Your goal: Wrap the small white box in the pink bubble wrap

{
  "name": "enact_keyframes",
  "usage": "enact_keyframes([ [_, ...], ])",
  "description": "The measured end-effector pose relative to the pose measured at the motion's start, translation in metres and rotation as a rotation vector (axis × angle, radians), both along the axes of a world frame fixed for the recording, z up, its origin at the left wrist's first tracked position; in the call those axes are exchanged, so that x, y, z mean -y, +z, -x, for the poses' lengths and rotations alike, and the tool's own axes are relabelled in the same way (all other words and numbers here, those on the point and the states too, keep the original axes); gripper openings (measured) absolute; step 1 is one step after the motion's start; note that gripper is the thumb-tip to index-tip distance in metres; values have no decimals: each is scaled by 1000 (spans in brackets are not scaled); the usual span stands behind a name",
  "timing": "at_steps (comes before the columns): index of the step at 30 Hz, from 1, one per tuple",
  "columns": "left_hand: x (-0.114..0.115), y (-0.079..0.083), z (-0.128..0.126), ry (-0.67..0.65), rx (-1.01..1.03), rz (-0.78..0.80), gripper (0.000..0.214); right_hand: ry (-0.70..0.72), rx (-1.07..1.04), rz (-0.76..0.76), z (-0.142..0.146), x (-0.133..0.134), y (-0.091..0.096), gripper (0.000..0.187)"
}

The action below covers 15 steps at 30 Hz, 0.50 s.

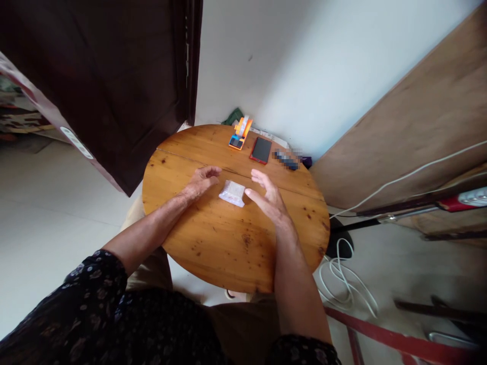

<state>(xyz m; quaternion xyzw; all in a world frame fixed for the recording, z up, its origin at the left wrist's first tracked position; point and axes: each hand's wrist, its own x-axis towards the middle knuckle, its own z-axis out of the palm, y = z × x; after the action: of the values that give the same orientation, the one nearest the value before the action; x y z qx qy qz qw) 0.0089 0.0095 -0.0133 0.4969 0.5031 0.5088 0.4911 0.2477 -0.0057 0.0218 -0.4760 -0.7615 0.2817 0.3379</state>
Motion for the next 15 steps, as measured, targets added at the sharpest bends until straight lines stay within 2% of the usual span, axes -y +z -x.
enact_keyframes([
  [4, 2, 0, 0, -104, -20, -5, 38, 35, -15, 25, 1, 0, 1, 60],
  [8, 6, 1, -2, -242, -63, 8, 52, 22, 5, 31, 4, 0, -2, 57],
  [15, 9, -5, -6, -395, -16, -33, 61, -50, -29, -138, 25, -2, -23, 37],
])
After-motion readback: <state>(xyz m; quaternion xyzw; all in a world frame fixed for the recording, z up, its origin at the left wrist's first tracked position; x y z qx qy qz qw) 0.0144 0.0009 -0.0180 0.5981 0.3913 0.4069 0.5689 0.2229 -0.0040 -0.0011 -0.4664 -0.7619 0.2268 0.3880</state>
